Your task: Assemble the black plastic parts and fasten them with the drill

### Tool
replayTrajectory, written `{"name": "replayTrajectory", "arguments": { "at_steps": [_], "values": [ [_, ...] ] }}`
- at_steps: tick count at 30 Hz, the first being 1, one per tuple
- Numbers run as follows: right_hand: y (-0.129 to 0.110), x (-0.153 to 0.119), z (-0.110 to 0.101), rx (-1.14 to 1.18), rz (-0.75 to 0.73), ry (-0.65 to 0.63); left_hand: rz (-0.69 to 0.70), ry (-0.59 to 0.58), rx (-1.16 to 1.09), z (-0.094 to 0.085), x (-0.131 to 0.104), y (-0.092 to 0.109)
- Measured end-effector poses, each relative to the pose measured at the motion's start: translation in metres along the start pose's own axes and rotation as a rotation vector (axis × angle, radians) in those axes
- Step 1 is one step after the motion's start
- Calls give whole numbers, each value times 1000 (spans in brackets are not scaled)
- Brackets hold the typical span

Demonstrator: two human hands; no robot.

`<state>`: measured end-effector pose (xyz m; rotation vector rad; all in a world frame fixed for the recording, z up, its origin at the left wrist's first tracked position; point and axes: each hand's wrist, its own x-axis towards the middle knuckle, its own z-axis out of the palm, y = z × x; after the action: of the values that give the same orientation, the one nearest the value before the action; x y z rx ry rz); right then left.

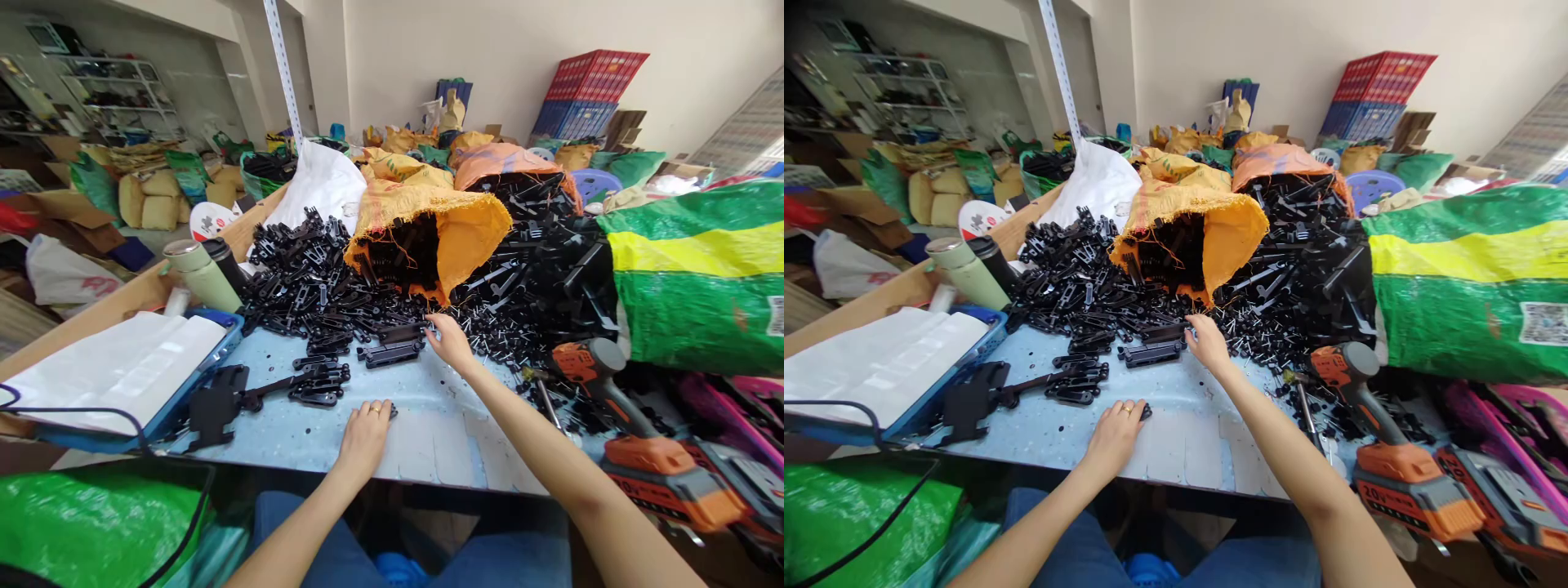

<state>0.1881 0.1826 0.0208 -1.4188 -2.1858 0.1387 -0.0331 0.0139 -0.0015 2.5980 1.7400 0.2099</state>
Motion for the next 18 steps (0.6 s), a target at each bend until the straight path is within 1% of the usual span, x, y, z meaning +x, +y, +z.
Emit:
{"name": "replayTrajectory", "arguments": {
  "at_steps": [3, 5, 7, 8, 9, 11, 13, 14, 15, 17, 18],
  "values": [
    [-22, 40, 14, -17, -174, -189, -3, 23, 25, 3, -2, 1],
    [-36, 62, 20, -32, -254, -301, -1, 32, 33, 5, -2, 1],
    [-48, 75, 18, -53, -294, -372, -1, 34, 27, 4, -2, 1],
    [-54, 78, 13, -59, -304, -382, -2, 33, 16, 3, -2, 1],
    [-59, 76, 6, -46, -308, -361, -4, 32, -3, 2, -2, 1],
    [-67, 57, -14, 59, -293, -232, -20, 34, -68, -1, -2, -2],
    [-67, 19, -37, 247, -248, -68, -44, 54, -167, -2, -4, -7],
    [-64, -6, -47, 335, -221, -33, -57, 72, -225, -3, -6, -11],
    [-59, -32, -56, 393, -198, -51, -71, 90, -288, -3, -8, -14],
    [-49, -84, -65, 406, -162, -218, -97, 119, -425, -2, -12, -18],
    [-45, -105, -65, 371, -140, -300, -109, 128, -497, -2, -13, -19]
  ]
}}
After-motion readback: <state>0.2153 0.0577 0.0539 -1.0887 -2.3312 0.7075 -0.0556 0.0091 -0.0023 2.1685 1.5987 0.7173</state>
